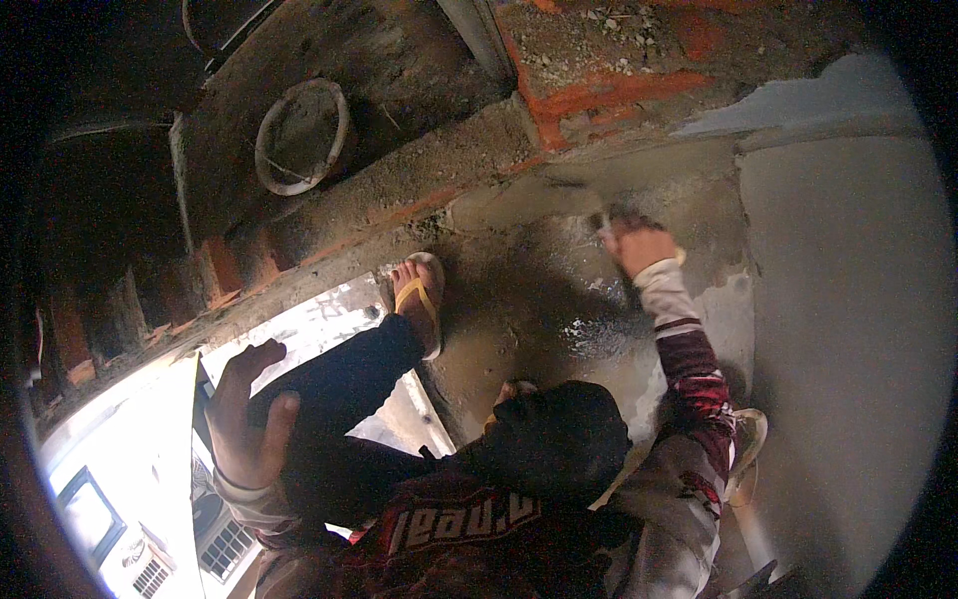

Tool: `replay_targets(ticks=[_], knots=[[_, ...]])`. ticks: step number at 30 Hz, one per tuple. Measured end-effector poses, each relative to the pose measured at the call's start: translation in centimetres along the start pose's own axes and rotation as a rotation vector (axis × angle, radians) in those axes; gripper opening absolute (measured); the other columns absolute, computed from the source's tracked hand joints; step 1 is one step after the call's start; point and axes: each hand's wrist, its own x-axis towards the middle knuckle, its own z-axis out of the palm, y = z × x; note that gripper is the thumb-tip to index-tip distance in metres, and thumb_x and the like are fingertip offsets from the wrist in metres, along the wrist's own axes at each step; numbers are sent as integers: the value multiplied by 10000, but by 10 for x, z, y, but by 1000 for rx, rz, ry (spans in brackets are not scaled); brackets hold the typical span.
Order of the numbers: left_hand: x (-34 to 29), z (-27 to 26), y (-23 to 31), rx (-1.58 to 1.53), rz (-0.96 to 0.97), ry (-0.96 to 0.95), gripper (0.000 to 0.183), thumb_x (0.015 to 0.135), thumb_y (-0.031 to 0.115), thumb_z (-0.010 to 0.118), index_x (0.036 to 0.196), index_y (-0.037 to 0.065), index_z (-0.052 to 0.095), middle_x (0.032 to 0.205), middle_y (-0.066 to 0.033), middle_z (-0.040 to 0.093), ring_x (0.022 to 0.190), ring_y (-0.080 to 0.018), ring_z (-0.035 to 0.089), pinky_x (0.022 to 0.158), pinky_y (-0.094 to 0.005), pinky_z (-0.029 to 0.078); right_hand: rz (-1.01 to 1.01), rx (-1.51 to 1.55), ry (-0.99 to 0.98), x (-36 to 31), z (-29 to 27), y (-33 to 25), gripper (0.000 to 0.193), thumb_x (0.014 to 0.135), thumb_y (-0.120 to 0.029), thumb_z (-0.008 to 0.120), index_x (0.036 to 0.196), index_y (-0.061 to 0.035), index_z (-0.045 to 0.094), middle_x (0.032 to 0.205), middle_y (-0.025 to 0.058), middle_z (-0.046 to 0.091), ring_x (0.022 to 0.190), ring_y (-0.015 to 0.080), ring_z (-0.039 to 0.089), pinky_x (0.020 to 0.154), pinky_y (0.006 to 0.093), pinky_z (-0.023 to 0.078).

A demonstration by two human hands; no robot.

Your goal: The person scoops cement from a bucket with a trowel and applies it to a floor area next to a brick wall. They repeatedly smooth the wet cement with the trowel, working along the wall and near a window.

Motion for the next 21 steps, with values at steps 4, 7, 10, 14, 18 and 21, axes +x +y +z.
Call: replay_targets(ticks=[4,7,10,14,18,21], knots=[[2,0,1,-6,25,1,393,825,166,733,1141,-48,640,1085,-227,687,1057,-419,635,1029,-498,431,-232,102,209,2,15,-79,366,952,-455,529,1080,-149,683,950,134,699,769,313,701,615,449,561],[8,-1,7,35,33,-17,390,824,170,727,1136,-47,640,1094,-217,683,1064,-386,639,1009,-462,447,-338,119,291,23,66,-127,340,950,-432,534,1102,-169,687,943,111,695,828,296,702,609,438,563],[4,1,2,94,28,-28,378,826,171,718,1123,-49,643,1105,-211,676,1073,-353,643,975,-417,473,-251,158,109,30,49,-163,373,982,-408,483,1207,-151,634,1053,116,689,870,305,709,699,447,571],[6,8,-1,5,-7,13,364,843,172,723,1121,-51,651,1088,-222,683,1047,-397,640,964,-437,473,-101,202,-176,40,27,-147,385,998,-400,460,1275,-172,601,1139,106,684,879,305,718,715,462,583],[11,6,3,49,11,-5,363,834,145,726,1122,-61,647,1085,-223,679,1033,-383,644,930,-423,489,-34,48,249,38,35,-107,341,933,-495,546,1057,-209,685,889,75,698,798,307,720,620,448,573],[7,2,5,41,-17,8,369,826,133,729,1125,-65,644,1086,-226,678,1021,-381,644,918,-423,493,2,189,57,43,29,-82,382,946,-524,520,1073,-203,684,912,106,712,823,318,719,634,457,570]])
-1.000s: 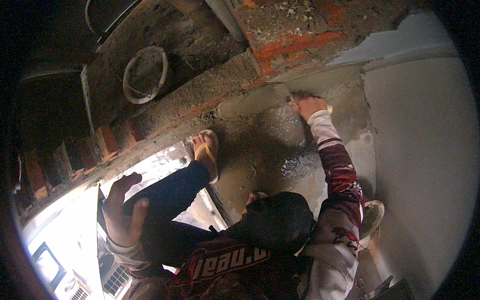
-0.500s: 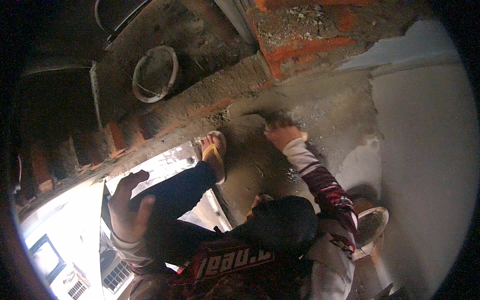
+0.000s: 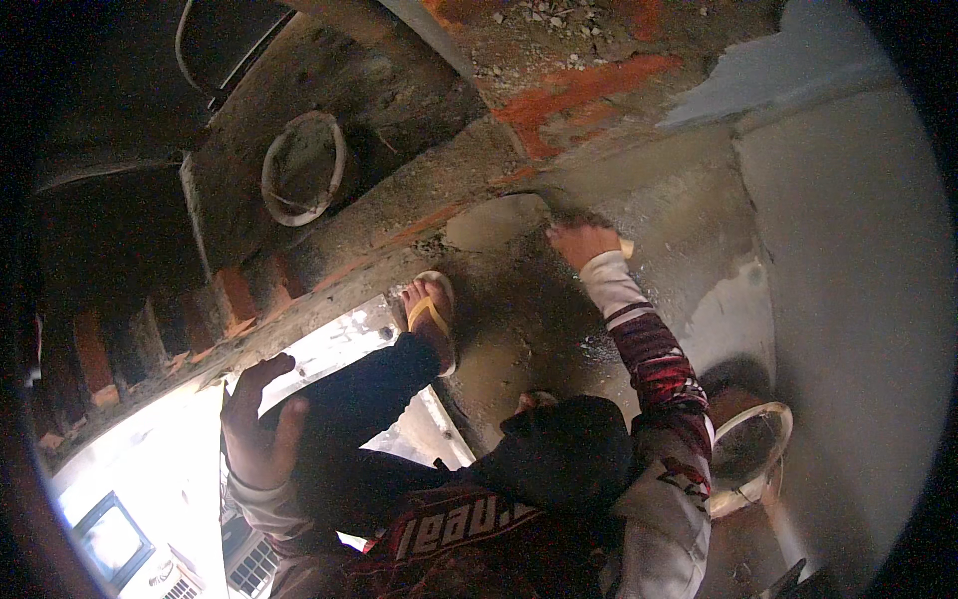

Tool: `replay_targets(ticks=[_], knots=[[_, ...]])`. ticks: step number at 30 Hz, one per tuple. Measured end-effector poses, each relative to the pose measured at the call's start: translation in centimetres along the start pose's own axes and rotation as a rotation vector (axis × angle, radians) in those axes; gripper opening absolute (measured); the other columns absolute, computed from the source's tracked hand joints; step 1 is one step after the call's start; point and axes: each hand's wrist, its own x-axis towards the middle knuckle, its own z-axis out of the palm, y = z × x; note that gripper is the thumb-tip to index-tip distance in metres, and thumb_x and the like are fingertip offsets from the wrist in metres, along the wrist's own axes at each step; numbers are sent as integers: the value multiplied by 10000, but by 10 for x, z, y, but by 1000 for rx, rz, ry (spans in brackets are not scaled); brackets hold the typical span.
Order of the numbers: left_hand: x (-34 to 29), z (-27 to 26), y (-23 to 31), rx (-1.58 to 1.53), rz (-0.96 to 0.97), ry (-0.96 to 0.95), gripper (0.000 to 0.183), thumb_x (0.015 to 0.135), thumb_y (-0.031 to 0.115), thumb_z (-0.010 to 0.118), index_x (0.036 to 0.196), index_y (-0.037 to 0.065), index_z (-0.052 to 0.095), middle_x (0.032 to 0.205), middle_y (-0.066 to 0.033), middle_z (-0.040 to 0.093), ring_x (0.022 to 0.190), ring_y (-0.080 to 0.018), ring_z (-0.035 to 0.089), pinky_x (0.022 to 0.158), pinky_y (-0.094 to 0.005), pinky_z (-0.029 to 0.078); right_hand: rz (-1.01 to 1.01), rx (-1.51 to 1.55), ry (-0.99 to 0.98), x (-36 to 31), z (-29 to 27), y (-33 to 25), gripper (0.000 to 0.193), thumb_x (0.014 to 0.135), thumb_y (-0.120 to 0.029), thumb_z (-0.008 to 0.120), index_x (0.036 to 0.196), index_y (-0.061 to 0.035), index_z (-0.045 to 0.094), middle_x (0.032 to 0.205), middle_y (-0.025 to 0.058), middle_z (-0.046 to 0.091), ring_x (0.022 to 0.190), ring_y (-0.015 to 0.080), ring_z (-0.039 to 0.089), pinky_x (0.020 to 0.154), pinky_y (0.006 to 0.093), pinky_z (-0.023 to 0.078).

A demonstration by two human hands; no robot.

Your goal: The person scoops cement from a bucket with a trowel and applies it to a floor area next to a brick wall. They repeatedly smooth the wet cement with the trowel, working along the wall and near a window.

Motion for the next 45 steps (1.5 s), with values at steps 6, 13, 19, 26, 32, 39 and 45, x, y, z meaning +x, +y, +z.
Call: replay_targets(ticks=[6,13,19,26,32,39,45], knots=[[1,4,-1,5,14,-19,357,824,120,720,1120,-63,641,1086,-232,675,1018,-379,641,914,-427,492,222,-11,-158,-2,-24,58,489,940,-588,462,1100,-185,688,964,164,719,872,374,702,775,500,547],[1,5,1,3,7,-37,367,839,148,686,1130,-69,631,1101,-225,675,1066,-350,646,956,-422,482,333,-6,-43,-21,-34,123,440,964,-522,473,1105,-147,657,1016,154,699,907,394,680,771,505,537],[4,2,3,4,10,-54,337,866,149,661,1122,-67,632,1121,-218,676,1096,-328,645,980,-410,473,318,46,179,-78,-18,95,422,967,-475,500,1055,-106,685,954,161,703,856,360,692,708,487,551],[10,6,0,10,78,-21,334,839,111,691,1125,-54,636,1078,-233,673,1022,-371,651,916,-417,495,-216,-22,186,-49,20,-21,349,927,-416,560,1141,-162,667,1050,109,683,846,293,691,754,441,568],[13,8,3,58,111,-59,339,838,108,694,1131,-53,632,1091,-230,669,1023,-370,657,917,-420,500,-15,115,-73,-17,11,-49,369,925,-428,557,1163,-168,665,1006,94,688,910,306,692,744,470,568],[13,7,8,77,74,-74,353,822,93,691,1134,-58,626,1097,-232,668,1037,-374,657,927,-431,501,121,23,31,-24,40,39,410,929,-500,539,1111,-162,684,1014,94,706,927,295,694,768,448,560],[11,7,6,40,79,-70,340,843,106,670,1128,-75,621,1085,-242,668,1040,-376,653,934,-432,492,297,86,110,-29,14,111,406,953,-499,512,1106,-161,677,1020,136,701,927,312,687,785,453,551]])
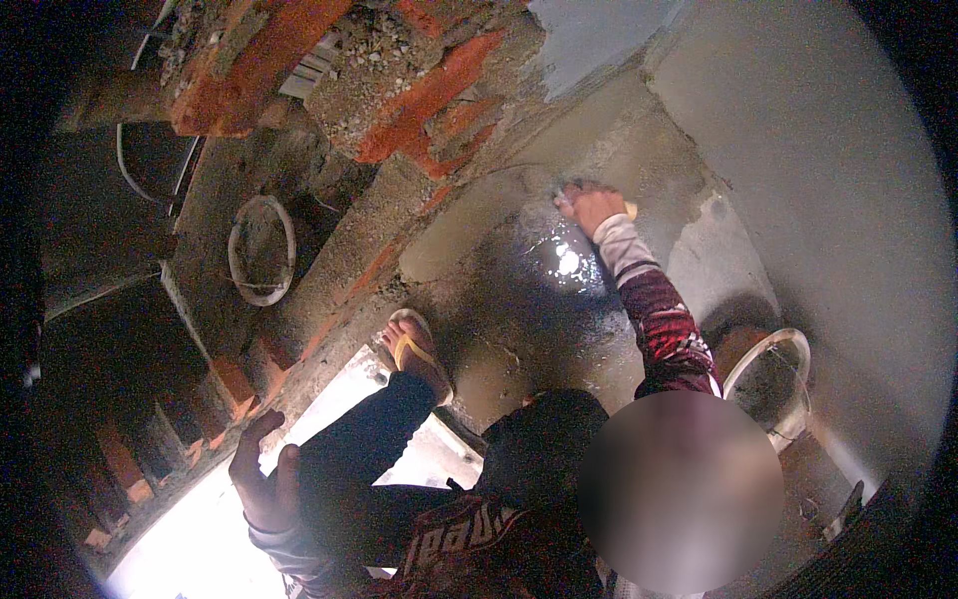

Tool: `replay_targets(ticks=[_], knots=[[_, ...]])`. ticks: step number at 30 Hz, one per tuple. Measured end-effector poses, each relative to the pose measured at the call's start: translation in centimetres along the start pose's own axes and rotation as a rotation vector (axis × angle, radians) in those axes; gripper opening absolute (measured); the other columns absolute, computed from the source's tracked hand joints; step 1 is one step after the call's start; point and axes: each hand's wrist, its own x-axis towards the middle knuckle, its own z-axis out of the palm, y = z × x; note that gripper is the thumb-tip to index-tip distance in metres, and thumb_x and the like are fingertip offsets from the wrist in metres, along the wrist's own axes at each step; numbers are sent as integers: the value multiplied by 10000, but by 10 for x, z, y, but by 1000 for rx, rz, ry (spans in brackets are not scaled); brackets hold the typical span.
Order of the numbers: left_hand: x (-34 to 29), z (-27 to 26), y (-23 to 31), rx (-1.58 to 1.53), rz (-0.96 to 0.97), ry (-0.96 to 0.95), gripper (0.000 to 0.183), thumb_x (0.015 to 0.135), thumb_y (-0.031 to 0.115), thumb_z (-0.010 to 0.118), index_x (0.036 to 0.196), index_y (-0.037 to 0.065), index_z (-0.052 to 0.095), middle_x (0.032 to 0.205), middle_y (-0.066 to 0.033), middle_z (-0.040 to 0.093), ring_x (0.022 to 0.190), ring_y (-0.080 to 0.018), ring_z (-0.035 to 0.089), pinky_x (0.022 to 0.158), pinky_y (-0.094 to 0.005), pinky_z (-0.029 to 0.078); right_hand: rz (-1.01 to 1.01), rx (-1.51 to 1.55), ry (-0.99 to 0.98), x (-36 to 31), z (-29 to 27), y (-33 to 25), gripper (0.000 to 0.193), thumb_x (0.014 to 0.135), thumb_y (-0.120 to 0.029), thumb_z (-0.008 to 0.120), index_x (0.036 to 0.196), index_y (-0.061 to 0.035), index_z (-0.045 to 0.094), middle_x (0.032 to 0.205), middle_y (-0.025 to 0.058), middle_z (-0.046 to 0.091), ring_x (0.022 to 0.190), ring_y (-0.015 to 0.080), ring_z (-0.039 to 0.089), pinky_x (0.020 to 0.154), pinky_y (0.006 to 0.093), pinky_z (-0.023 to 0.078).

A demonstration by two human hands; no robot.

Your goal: The person scoops cement from a bucket with a trowel and applies it to a floor area next to a brick wall. They repeatedly smooth the wet cement with the trowel, working along the wall and near a window.

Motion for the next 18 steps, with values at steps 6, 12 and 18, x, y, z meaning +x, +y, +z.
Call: replay_targets(ticks=[6,12,18], knots=[[0,1,-1,5,24,-6,333,848,97,656,1130,-77,616,1079,-239,669,1033,-374,652,934,-431,487,22,-27,19,19,-15,56,488,962,-570,449,1186,-186,651,1035,155,712,937,357,699,803,509,543],[-3,2,5,28,-32,-9,327,864,138,649,1108,-78,617,1052,-234,672,1015,-371,652,923,-429,488,186,0,146,24,-30,100,443,972,-507,478,1122,-128,653,1076,160,680,968,385,664,836,497,526],[-6,5,0,-17,2,39,337,860,143,656,1106,-83,616,1055,-236,670,1023,-368,650,929,-427,485,369,-90,182,-15,-51,115,452,986,-486,470,1163,-105,636,1146,192,661,1022,398,643,853,504,520]])
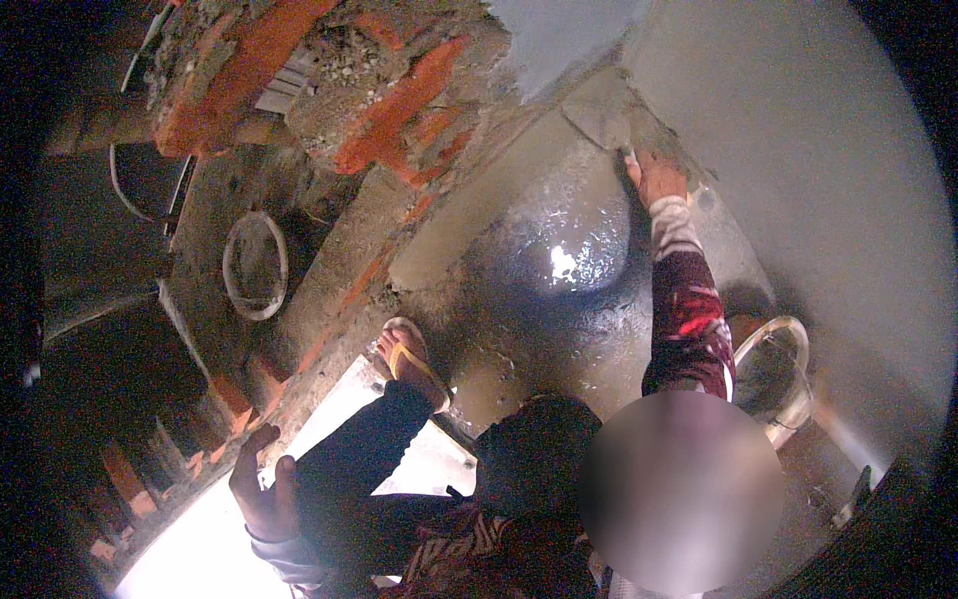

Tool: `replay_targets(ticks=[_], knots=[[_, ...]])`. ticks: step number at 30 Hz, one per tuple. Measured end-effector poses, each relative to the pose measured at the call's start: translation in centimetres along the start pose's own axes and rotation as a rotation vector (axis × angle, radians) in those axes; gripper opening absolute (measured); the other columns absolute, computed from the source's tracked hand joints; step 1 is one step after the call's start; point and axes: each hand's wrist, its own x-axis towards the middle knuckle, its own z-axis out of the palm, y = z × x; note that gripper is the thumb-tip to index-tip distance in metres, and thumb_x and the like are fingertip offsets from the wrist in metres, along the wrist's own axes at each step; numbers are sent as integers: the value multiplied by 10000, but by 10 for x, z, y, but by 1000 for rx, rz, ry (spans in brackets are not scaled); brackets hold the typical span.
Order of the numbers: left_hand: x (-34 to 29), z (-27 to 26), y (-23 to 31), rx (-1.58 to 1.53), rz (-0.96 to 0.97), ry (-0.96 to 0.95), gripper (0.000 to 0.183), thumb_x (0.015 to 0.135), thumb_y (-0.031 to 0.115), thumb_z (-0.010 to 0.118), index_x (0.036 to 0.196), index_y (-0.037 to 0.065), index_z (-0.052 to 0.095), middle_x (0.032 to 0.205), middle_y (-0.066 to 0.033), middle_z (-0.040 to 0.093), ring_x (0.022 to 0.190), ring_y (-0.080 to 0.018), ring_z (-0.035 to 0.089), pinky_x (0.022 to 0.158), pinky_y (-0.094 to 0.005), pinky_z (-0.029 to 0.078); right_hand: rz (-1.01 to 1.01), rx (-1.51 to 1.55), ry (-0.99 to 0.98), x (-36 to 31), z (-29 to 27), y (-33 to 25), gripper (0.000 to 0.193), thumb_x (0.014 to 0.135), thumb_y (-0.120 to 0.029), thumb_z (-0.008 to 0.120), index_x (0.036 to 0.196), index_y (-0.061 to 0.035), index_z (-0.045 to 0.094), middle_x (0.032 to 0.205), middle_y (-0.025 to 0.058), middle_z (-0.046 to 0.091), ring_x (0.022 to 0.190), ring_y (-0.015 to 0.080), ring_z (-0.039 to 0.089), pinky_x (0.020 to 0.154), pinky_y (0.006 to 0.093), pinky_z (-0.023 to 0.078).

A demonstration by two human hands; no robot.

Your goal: The person scoops cement from a bucket with a trowel and applies it to a floor area next to a brick wall. They repeatedly smooth the wet cement with the trowel, working along the wall and near a window.

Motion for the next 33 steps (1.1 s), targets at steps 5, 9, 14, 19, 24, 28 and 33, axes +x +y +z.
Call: replay_targets(ticks=[5,9,14,19,24,28,33], knots=[[5,-2,2,7,-13,-26,328,841,92,662,1118,-77,618,1077,-232,668,1040,-365,648,948,-418,477,-338,166,28,-85,32,-62,449,973,-471,500,1181,-96,633,1076,169,661,976,355,662,842,491,537],[6,-4,4,43,-1,-19,327,838,92,668,1123,-63,625,1081,-224,670,1045,-360,647,949,-416,477,-555,68,-299,-151,39,-141,389,956,-475,505,1194,-206,654,1101,140,659,965,309,668,837,458,547],[6,1,2,62,12,-10,317,837,90,669,1112,-63,631,1077,-221,672,1049,-354,645,949,-421,477,-654,42,-255,-150,46,-161,399,957,-492,488,1219,-233,641,1123,144,653,1019,310,657,847,456,543],[6,2,3,56,20,-7,310,832,86,664,1094,-74,628,1067,-226,673,1042,-346,645,952,-424,474,-351,15,-188,-103,41,-118,399,941,-480,521,1189,-198,655,1083,138,674,973,310,687,761,471,572],[8,4,2,1,4,-10,312,849,99,648,1103,-80,616,1072,-235,668,1049,-355,640,966,-430,466,-115,97,-126,-97,2,-60,426,921,-497,559,1136,-143,660,1047,159,677,960,336,681,776,469,559],[11,-2,-3,34,12,-31,323,856,104,641,1120,-80,608,1079,-241,662,1050,-376,635,963,-437,467,120,255,-46,-138,-65,-27,434,932,-501,553,1080,-103,645,1033,184,672,917,387,671,757,503,536],[22,4,-6,23,110,-78,335,859,106,646,1140,-71,605,1096,-238,657,1059,-388,622,963,-448,463,455,95,9,-204,-182,44,419,936,-475,594,1076,-81,623,978,239,682,895,450,659,745,534,513]])
